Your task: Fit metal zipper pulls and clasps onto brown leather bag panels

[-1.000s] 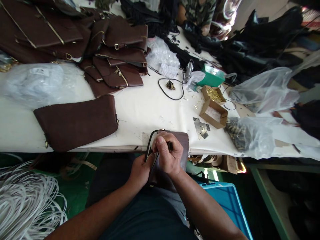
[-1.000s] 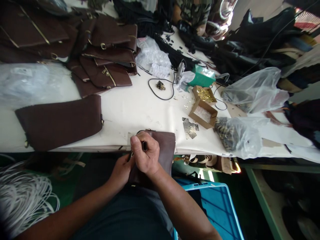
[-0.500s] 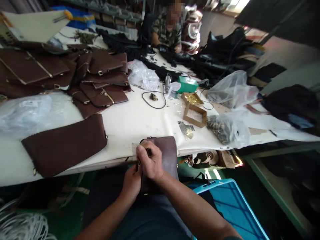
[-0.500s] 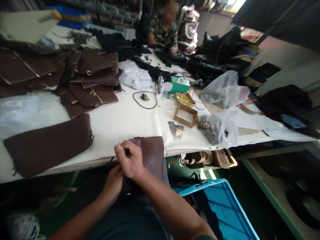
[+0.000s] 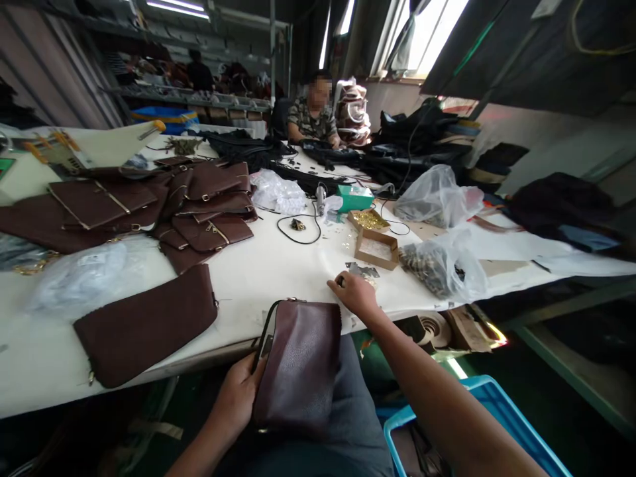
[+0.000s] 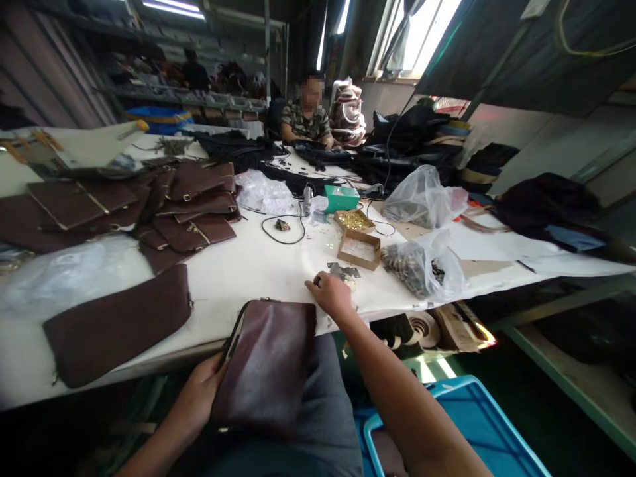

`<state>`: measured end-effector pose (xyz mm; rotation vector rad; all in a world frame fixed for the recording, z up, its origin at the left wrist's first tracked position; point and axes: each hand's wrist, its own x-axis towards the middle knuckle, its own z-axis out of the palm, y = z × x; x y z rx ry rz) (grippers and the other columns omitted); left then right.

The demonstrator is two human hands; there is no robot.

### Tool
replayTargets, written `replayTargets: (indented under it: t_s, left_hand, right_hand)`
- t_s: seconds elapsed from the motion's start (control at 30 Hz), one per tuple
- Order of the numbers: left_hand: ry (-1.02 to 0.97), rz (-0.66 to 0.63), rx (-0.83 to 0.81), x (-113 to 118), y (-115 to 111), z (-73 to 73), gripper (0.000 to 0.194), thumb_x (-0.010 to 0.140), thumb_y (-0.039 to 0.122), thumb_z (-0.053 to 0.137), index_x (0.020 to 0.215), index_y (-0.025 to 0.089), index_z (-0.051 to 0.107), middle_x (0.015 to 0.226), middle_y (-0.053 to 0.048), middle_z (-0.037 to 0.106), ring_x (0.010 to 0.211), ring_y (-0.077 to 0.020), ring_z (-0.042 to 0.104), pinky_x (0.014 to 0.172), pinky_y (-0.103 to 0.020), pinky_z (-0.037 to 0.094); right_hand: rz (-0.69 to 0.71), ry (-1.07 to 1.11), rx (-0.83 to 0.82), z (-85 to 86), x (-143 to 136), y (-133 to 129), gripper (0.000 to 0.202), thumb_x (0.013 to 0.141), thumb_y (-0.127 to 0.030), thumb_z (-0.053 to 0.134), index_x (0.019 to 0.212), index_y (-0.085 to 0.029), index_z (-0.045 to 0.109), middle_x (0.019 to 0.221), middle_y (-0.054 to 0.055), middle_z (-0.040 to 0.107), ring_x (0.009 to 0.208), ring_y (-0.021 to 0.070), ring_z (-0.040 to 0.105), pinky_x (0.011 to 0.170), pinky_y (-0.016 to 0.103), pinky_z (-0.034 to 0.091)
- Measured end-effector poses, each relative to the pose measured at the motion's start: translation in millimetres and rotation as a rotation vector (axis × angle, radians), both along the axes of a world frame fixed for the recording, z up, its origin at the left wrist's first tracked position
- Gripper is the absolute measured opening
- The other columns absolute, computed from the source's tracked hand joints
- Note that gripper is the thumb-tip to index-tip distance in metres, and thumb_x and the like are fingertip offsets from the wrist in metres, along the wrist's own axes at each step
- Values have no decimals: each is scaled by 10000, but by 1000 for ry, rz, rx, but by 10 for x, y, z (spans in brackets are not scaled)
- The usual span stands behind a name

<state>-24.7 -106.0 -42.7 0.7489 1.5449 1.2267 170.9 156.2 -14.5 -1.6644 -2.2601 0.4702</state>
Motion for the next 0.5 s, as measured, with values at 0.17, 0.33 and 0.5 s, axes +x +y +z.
replayTargets:
  t_s: [0.17,0.33,0.5]
  left_hand:
    - [109,-137,25,-214,-47,266,381,865,556,744,918,185,814,821,-61,781,856,-324,697,764,-336,541]
    - [453,-320,22,-404,-11,622,257,925,459,670,847,238,776,841,-22,764,842,-279,680,743,-272,491]
    - [774,-420,-59,-637,106,796,399,913,576,642,669,261,661,608,11,644,595,-216,605,577,-248,383]
  right_hand:
    - [66,-4,98,-193,96,-36,433,913,-434,749,1276,-198,758,1290,167,722,1261,362,613,1090,478,429]
    - [306,506,22,108,-26,-463,439,994,-505,665,1318,-216,729,1348,131,716,1237,303,653,1109,469,478]
    - [573,756,-409,348,-107,-975,469,1049,-614,554,973,-209,777,918,17,749,912,214,692,851,321,548]
